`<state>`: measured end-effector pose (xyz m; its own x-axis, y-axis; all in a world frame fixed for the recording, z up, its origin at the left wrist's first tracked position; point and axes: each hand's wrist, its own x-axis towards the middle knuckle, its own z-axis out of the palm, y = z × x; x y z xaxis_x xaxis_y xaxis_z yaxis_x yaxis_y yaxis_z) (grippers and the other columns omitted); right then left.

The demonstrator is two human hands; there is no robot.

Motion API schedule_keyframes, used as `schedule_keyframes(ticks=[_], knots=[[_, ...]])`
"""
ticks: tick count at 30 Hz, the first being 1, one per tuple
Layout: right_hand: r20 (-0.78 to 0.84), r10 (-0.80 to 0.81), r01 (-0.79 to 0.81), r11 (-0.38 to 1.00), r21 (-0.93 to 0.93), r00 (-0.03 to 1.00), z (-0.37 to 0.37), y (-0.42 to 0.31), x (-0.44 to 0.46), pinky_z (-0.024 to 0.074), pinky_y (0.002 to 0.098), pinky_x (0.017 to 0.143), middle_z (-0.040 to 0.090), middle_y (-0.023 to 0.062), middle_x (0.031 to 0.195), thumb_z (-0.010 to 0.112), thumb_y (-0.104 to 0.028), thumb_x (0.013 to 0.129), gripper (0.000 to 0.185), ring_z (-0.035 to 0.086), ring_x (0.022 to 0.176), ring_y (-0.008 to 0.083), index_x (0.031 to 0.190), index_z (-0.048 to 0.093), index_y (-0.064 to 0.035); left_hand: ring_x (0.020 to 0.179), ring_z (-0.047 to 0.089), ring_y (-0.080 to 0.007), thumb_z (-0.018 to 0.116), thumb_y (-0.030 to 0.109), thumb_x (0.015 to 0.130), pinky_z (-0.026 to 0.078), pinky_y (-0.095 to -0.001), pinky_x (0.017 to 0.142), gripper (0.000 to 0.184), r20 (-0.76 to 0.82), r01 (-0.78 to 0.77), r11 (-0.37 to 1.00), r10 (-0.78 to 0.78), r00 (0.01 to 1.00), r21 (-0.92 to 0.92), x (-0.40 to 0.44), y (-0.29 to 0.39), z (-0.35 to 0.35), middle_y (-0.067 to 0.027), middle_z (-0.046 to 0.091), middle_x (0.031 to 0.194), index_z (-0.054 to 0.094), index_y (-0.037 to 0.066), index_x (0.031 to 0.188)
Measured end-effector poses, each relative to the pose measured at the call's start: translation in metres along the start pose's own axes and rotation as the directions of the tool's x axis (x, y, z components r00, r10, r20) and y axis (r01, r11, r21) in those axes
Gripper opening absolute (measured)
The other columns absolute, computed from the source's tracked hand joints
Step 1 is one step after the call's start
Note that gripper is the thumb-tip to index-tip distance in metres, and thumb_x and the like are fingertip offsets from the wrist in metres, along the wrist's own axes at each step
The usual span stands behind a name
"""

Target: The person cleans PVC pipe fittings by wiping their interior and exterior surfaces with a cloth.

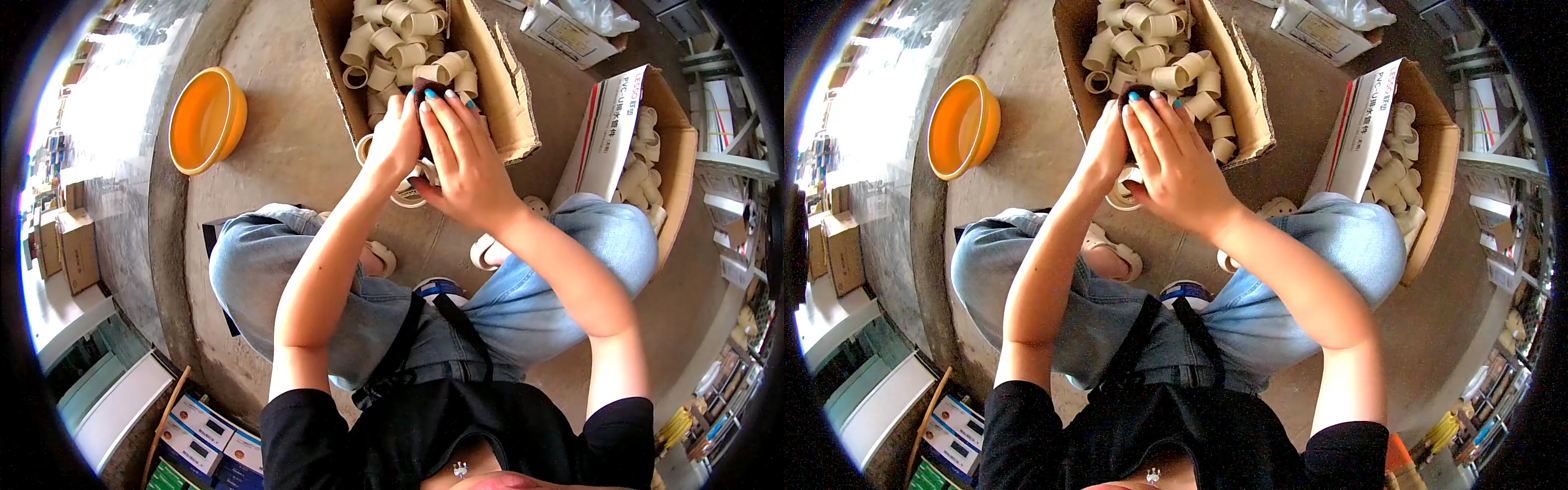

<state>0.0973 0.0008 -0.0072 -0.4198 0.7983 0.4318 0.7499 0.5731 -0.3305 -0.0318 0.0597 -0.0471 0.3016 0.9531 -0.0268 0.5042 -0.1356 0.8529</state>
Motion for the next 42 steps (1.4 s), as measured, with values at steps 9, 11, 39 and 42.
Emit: schedule_keyframes(ticks=[9,11,39,42], knots=[[-0.107,0.011,0.021,0.955,0.297,0.994,-0.013,0.018,0.014,0.0386,0.0405,0.092,0.05,0.0214,0.111,0.048,-0.011,0.078,0.044,0.049,0.104,0.0353,0.118,0.043,0.0053,0.067,0.057,-0.0379,0.036,0.02,0.085,0.044,-0.0406,0.058,0.028,-0.175,0.022,0.997,-0.008,0.985,0.08,-0.018,0.025,-0.006,-0.0234,0.056,0.069,0.052,-0.002,0.083],[-0.148,0.236,-0.123,0.837,0.534,0.96,-0.001,0.028,0.015,0.0466,0.0397,0.072,0.059,0.0234,0.089,0.041,-0.017,0.086,0.029,0.059,0.079,0.0352,0.097,0.056,0.0045,0.06,0.056,-0.0387,0.037,0.025,0.084,0.043,-0.0447,0.059,0.031,-0.134,-0.082,0.993,0.092,0.987,0.081,-0.025,0.047,-0.015,-0.0212,0.056,0.062,0.054,-0.001,0.08],[-0.265,-0.098,0.093,0.995,-0.033,0.959,-0.012,0.029,0.015,0.0391,0.0424,0.092,0.054,0.0116,0.11,0.059,-0.016,0.074,0.036,0.048,0.103,0.0334,0.108,0.058,-0.004,0.078,0.052,-0.008,0.052,-0.007,0.074,0.043,-0.0215,0.07,0.03,-0.02,0.064,0.771,-0.1,0.995,-0.634,-0.025,0.045,-0.004,-0.0028,0.06,0.085,0.057,-0.004,0.103],[-0.2,-0.115,0.08,0.981,-0.175,0.973,-0.004,0.019,0.008,0.0363,0.0443,0.095,0.052,0.0089,0.116,0.057,-0.019,0.074,0.039,0.046,0.109,0.032,0.11,0.058,-0.005,0.08,0.055,-0.0093,0.049,-0.009,0.07,0.045,-0.0242,0.071,0.034,-0.017,0.099,0.822,-0.131,0.991,-0.561,-0.023,0.045,-0.006,-0.0069,0.062,0.086,0.057,-0.003,0.102]])
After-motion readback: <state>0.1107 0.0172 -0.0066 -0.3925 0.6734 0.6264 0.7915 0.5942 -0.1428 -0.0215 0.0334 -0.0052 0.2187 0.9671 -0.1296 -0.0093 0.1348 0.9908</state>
